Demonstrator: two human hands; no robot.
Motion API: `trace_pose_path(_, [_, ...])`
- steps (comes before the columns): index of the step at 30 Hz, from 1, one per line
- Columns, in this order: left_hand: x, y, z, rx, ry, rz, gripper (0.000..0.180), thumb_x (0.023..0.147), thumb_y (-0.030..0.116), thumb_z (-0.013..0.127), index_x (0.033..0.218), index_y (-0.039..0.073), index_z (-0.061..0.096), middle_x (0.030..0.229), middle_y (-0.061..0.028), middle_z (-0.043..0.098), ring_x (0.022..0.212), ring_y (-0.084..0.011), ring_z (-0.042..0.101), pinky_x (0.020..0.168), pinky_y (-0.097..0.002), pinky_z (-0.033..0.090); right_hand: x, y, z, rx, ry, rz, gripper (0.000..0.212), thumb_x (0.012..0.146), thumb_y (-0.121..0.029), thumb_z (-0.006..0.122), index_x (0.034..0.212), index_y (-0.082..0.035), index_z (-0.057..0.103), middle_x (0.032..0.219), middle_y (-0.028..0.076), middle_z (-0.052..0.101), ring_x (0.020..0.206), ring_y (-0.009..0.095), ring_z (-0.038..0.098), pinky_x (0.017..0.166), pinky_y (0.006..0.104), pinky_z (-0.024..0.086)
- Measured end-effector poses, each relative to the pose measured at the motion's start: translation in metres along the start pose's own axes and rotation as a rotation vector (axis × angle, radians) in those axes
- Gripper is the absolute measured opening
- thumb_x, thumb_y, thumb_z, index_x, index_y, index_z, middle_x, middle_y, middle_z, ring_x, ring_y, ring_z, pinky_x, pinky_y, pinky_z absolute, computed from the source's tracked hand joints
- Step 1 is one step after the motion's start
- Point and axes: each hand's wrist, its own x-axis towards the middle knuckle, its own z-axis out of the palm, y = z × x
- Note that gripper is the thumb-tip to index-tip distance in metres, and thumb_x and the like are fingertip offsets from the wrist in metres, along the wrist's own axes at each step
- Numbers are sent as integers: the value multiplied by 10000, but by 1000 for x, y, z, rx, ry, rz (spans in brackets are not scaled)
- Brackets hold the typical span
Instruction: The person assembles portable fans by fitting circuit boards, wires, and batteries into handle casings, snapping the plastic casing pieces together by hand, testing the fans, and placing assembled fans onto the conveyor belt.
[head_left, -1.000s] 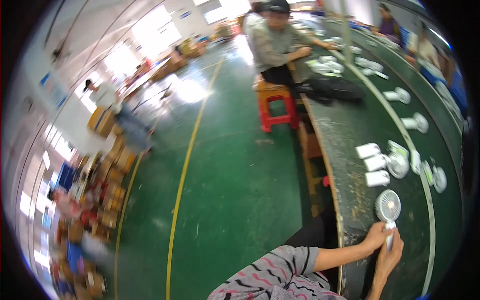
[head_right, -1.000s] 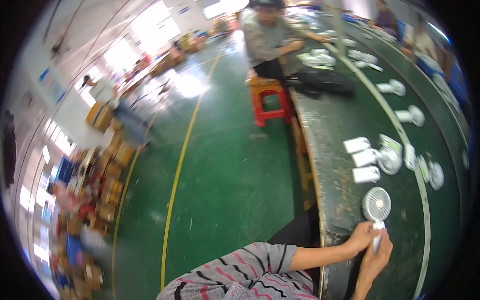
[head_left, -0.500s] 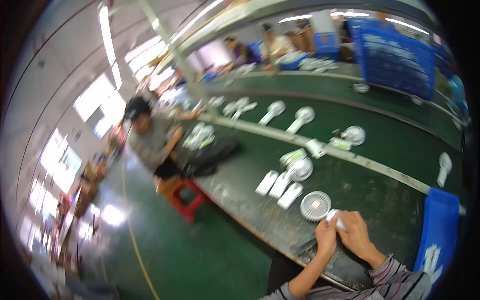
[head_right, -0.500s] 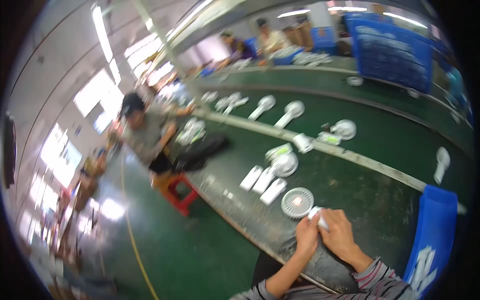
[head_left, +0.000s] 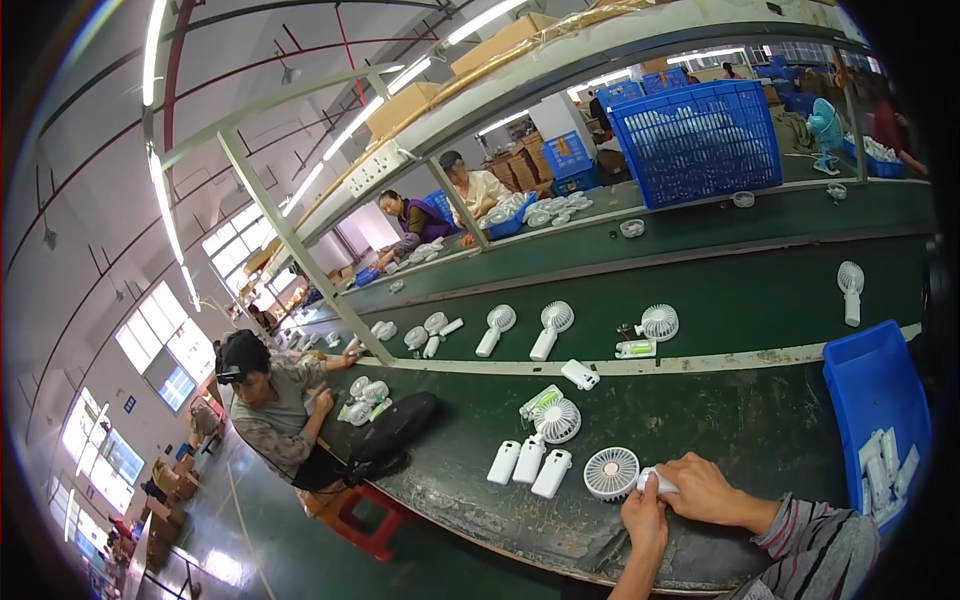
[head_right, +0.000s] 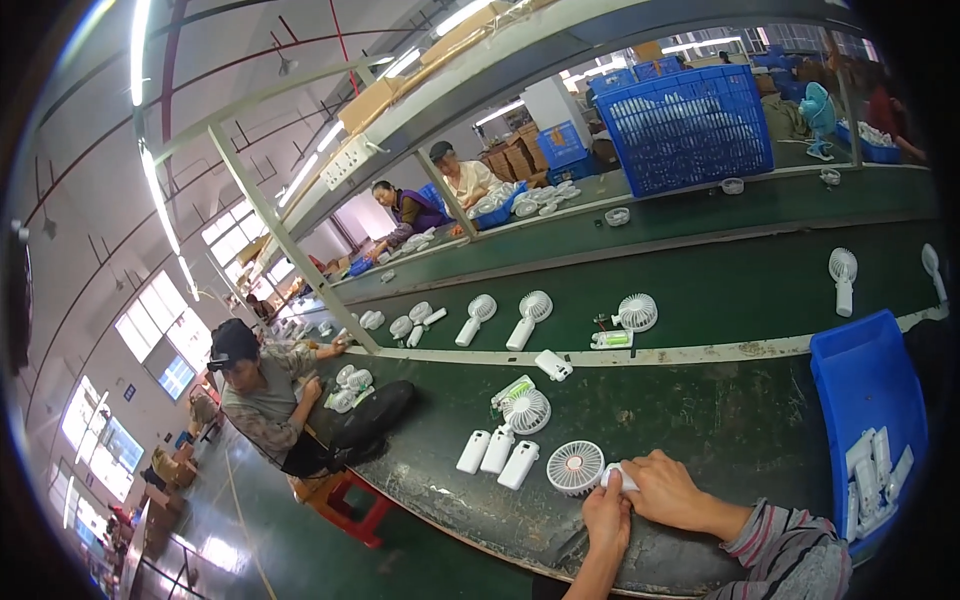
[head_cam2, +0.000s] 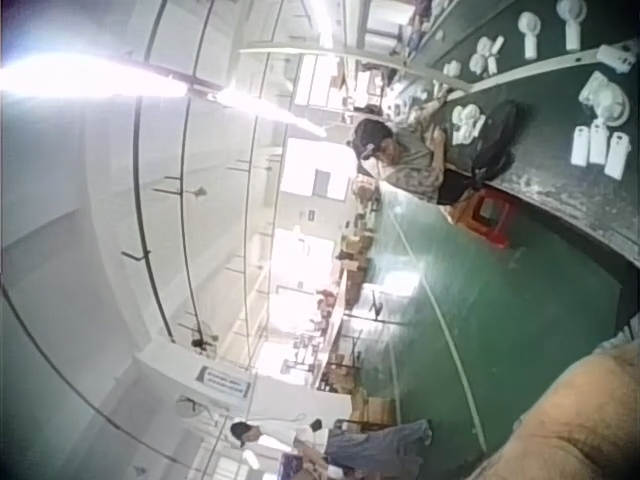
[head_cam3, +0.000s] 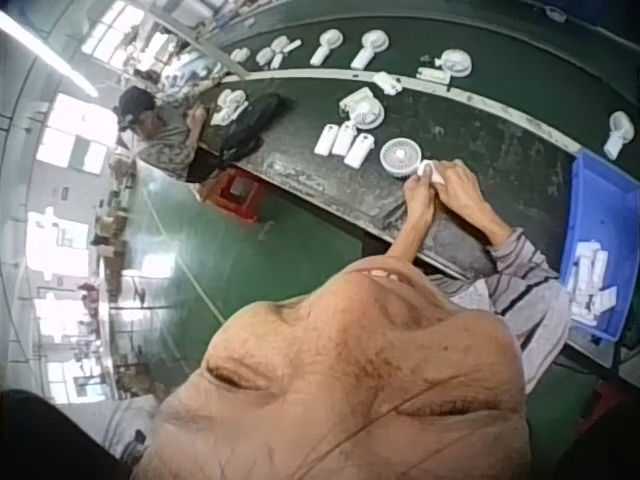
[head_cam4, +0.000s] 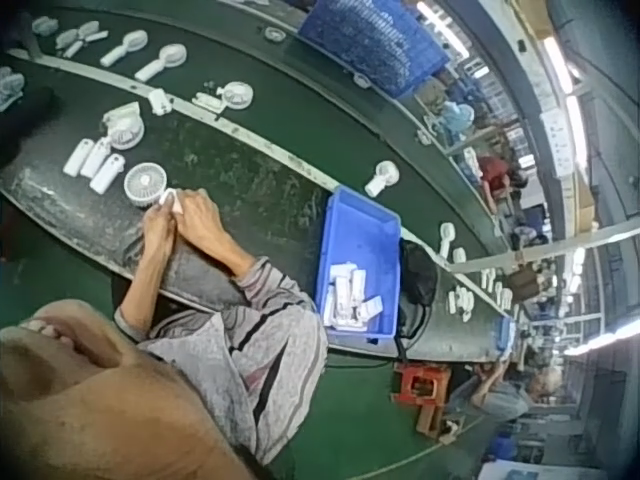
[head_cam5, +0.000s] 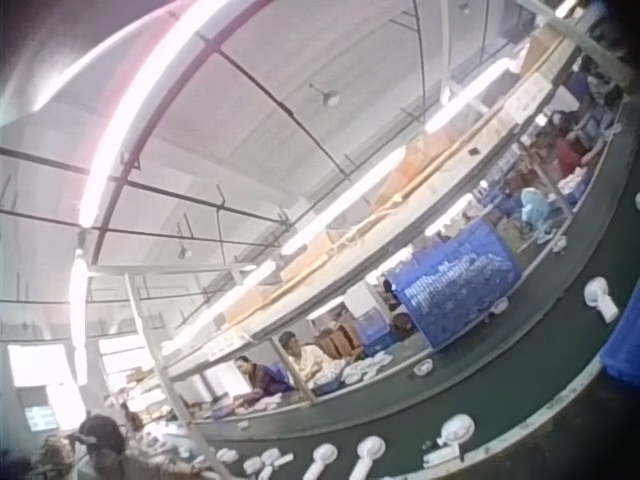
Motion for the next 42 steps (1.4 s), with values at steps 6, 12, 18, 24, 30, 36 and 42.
trace_pose_path(6, [0, -6, 0, 11, -32, 40, 181, 896, 145, 557, 965, -21, 573, 909, -65, 613, 775, -104, 577, 636, -222, 463, -7, -10, 3, -100, 86, 1, 380, 716, -120, 604, 1055, 42, 543, 925, 157, 581, 835, 329, 544, 693, 411, 478])
trace_pose_path(12, [12, -10, -15, -50, -44, 59, 189, 874, 103, 572, 1023, -13, 581, 954, -54, 622, 826, -104, 581, 712, -236, 462, 8, -18, 16, -160, 79, -81, 432, 673, -83, 638, 1072, 47, 531, 939, 166, 569, 847, 330, 547, 718, 397, 477])
trace_pose_path(18, [23, -33, -5, 24, -79, 66, 143, 879, 99, 550, 975, 0, 590, 865, -30, 619, 753, -85, 559, 657, -233, 451, 8, -17, 6, -182, 31, -74, 446, 623, 2, 670, 1045, 76, 544, 966, 201, 593, 854, 364, 561, 722, 418, 456])
trace_pose_path(24, [15, -11, -7, 172, -63, 83, 119, 826, 121, 603, 835, 3, 603, 740, -7, 587, 681, -63, 501, 588, -255, 429, 27, -1, 17, -163, 30, -285, 217, 722, -140, 653, 834, 33, 586, 643, 201, 582, 558, 358, 561, 507, 372, 435])
trace_pose_path(30, [30, -40, 6, 127, 205, 102, 318, 801, 42, 563, 1095, 12, 447, 799, -98, 570, 792, -189, 573, 717, -327, 452, 18, 16, 14, -50, -371, 83, 435, 891, -421, 497, 1003, -19, 617, 767, 132, 625, 600, 233, 571, 535, 348, 431])
trace_pose_path(36, [9, 3, -4, 358, 212, -37, 291, 724, 177, 676, 948, -2, 627, 906, -146, 609, 803, -260, 565, 674, -386, 449, 24, -9, 8, -382, -295, -45, 299, 832, -279, 577, 980, -27, 646, 698, 208, 606, 581, 350, 579, 531, 427, 430])
trace_pose_path(42, [8, 0, -5, 364, 229, 11, 269, 719, 184, 663, 892, -21, 635, 827, -117, 609, 752, -255, 562, 654, -382, 443, 18, -22, 2, -381, -183, -175, 303, 790, -264, 624, 896, 18, 653, 672, 239, 605, 564, 405, 575, 530, 449, 437])
